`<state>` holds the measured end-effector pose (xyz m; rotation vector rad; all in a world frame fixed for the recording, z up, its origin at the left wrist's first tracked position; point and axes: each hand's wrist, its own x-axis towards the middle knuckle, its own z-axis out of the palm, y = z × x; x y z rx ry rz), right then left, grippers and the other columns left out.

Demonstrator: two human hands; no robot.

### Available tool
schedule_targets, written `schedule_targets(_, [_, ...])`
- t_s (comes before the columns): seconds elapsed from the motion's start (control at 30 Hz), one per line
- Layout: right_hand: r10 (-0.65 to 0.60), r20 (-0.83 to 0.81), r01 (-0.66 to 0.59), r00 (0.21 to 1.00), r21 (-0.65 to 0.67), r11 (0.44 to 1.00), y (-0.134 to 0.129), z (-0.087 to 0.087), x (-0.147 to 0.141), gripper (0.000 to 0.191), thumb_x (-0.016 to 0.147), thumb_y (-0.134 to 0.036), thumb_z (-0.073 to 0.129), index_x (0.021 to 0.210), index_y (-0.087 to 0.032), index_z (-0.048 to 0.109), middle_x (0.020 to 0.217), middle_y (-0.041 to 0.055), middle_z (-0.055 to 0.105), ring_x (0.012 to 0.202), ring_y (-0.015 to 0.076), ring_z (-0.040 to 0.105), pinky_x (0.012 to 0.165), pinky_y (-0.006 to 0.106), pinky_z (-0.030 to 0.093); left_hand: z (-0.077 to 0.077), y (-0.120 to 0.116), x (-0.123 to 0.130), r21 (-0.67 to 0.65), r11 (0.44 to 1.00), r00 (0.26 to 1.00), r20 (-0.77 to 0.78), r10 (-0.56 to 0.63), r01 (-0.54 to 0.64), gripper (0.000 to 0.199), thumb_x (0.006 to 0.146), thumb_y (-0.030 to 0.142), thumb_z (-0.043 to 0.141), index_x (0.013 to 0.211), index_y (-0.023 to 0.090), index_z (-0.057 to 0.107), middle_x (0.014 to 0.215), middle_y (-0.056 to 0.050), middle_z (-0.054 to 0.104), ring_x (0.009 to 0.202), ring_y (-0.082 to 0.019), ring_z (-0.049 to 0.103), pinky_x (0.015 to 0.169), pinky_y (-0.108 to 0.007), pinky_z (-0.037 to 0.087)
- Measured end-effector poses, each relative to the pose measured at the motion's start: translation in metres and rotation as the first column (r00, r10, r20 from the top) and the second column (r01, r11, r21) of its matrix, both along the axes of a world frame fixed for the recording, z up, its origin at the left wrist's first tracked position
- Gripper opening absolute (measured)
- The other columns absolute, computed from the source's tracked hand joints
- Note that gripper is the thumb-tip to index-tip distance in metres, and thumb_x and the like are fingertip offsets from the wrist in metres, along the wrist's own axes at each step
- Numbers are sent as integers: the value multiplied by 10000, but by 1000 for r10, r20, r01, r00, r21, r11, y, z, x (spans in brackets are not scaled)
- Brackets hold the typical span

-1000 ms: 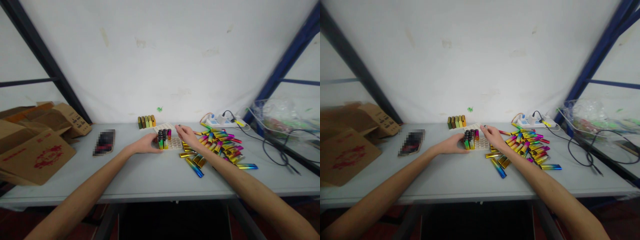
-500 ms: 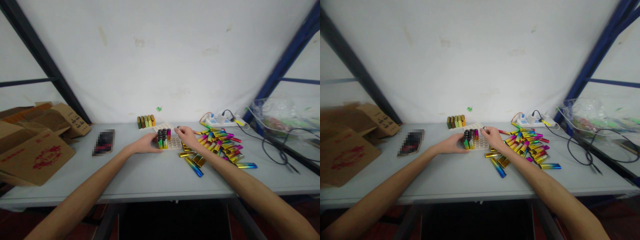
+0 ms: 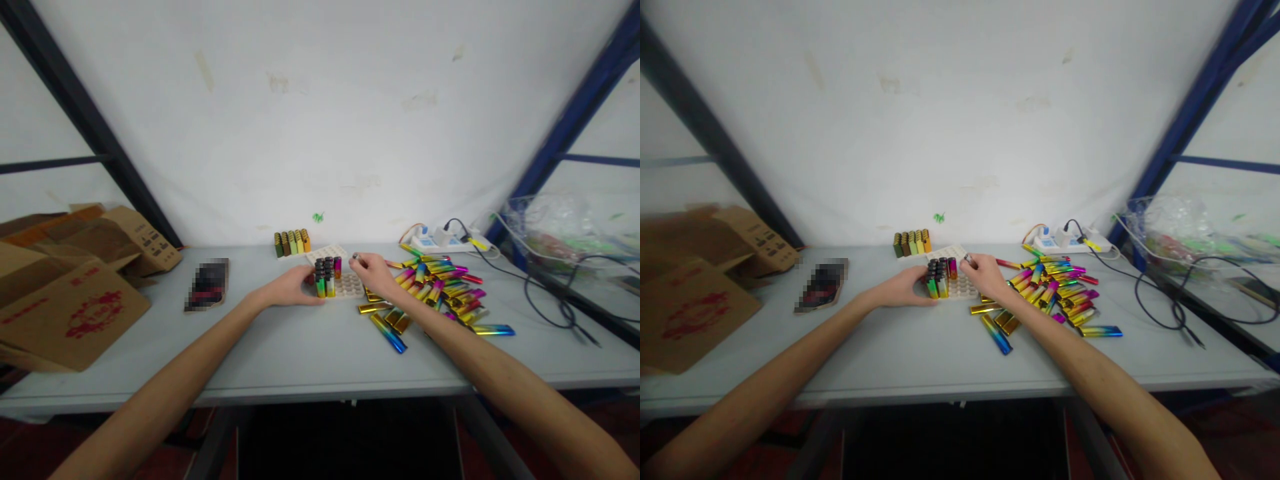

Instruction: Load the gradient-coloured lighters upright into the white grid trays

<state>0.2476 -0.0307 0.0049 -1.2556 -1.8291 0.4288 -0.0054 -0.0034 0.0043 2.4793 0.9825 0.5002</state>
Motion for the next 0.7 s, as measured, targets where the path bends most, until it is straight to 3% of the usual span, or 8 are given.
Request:
schedule_targets(0.27, [38,8,-38,999,-18,999,-1,1,0,386,909,-500,436,643,-225,383,582,-45,379,560,117,346,542,274,242,-1,2,-1,5,1000,1000,-8,-13,13,591,730,571,783,1112,141,650,1021,-78,698,862,-243,634,763,-329,522])
schedule_targets(0.4, [43,12,-44,999,51,998,-2,2,2,409,978,-555,444,738,-225,413,632,-51,416,609,130,397,591,268,291,-1,1,-1,5,1000,1000,0,-5,5,590,721,574,786,1098,139,656,1015,-79,702,858,-247,637,761,-331,522])
schedule_targets(0.53, [42,2,-42,999,90,995,0,1,4,304,1033,-483,394,887,-226,463,753,-22,522,695,154,499,671,274,373,0,0,0,-14,1000,1000,10,-13,13,609,722,583,781,1119,139,651,1041,-80,705,883,-252,640,779,-335,528])
schedule_targets(0.63, [27,59,-38,998,196,980,0,3,6,317,1022,-474,436,866,-211,519,877,42,576,836,185,549,764,293,415,2,-1,1,-5,1000,1000,-2,1,-1,598,714,587,780,1088,138,651,1008,-78,700,863,-251,633,759,-335,524])
schedule_targets(0.7, [6,121,-34,993,227,973,0,5,7,348,1014,-486,468,823,-205,547,852,45,580,811,185,541,751,291,411,3,-2,1,0,1000,1000,-13,6,-6,591,712,587,780,1078,141,651,991,-75,697,849,-250,629,745,-334,521])
